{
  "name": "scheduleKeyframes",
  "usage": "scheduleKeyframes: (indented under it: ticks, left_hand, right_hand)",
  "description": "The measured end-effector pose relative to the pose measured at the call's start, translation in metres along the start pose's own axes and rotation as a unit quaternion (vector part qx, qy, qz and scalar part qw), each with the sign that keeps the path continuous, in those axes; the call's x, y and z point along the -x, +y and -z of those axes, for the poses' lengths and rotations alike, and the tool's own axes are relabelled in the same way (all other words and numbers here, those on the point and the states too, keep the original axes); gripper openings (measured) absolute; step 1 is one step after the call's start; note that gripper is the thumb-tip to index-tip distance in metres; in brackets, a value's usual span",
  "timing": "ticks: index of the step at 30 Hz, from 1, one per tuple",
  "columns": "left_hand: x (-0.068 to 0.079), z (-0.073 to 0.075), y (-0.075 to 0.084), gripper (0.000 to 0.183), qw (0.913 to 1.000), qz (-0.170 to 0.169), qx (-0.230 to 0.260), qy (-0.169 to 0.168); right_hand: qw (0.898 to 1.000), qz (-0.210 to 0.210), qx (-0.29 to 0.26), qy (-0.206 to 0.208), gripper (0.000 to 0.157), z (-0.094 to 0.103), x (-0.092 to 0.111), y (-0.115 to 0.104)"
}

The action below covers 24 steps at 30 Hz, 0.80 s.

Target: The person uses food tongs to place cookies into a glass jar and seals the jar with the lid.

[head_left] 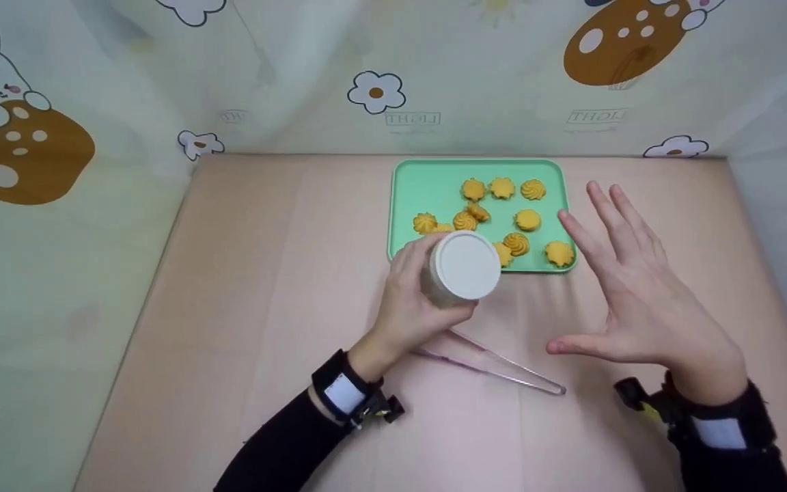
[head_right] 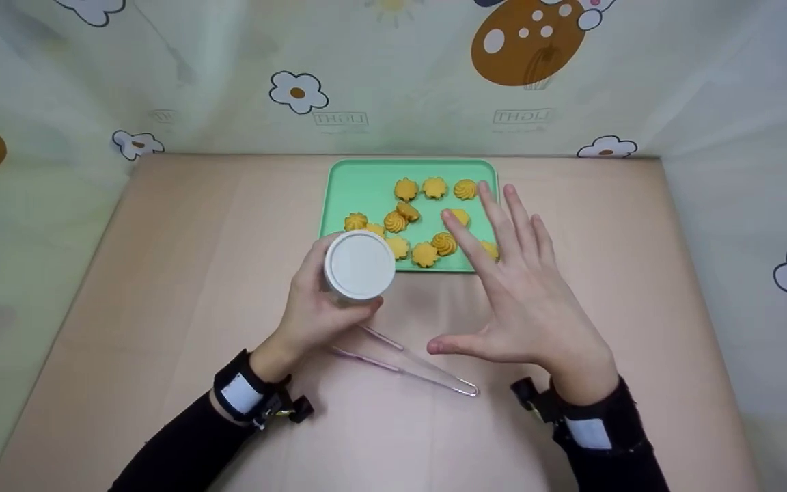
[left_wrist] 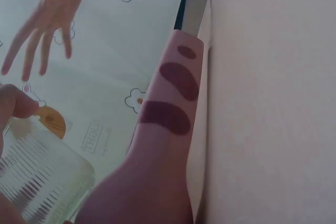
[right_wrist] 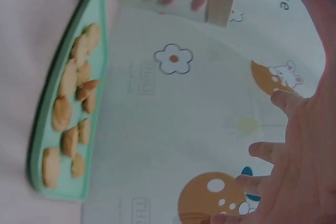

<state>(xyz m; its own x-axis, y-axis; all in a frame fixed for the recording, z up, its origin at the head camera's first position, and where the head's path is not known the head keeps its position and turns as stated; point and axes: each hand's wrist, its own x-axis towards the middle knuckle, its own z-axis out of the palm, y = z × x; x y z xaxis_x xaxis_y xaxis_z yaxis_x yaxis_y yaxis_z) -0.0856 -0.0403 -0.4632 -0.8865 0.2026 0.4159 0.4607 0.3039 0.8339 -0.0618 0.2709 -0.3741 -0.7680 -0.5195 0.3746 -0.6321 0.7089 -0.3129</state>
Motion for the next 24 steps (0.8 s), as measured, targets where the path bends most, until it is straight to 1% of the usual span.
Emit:
scheduleKeyframes:
  ticks: [4, 6, 11, 14, 17, 20, 24]
  left_hand:
    - [0.000, -0.003, 0.003, 0.096, 0.9994, -0.026, -0.015, -0.017]
    - [0.000, -0.004, 0.003, 0.096, 0.9987, -0.038, -0.028, -0.021]
    - [0.002, -0.006, 0.002, 0.097, 0.9953, -0.061, -0.074, -0.011]
    - [0.003, -0.008, 0.000, 0.097, 0.9926, -0.070, -0.099, 0.001]
    - [0.003, -0.010, -0.002, 0.096, 0.9894, -0.080, -0.121, 0.007]
    - [0.002, -0.011, -0.004, 0.097, 0.9869, -0.084, -0.137, 0.009]
    - [0.001, -0.011, -0.006, 0.096, 0.9842, -0.087, -0.154, 0.008]
  right_hand:
    - [1.000, 0.010, -0.021, -0.003, 0.135, -0.003, -0.017, -0.013]
    - [0.999, 0.024, -0.033, 0.004, 0.133, -0.006, -0.025, -0.020]
    - [0.997, 0.062, -0.049, 0.016, 0.123, -0.021, -0.040, -0.035]
    - [0.996, 0.076, -0.042, 0.014, 0.114, -0.031, -0.042, -0.039]
    - [0.997, 0.077, -0.030, 0.006, 0.106, -0.038, -0.041, -0.040]
    - [0.997, 0.071, -0.025, -0.006, 0.103, -0.044, -0.040, -0.040]
    - [0.997, 0.072, -0.022, -0.002, 0.100, -0.048, -0.042, -0.039]
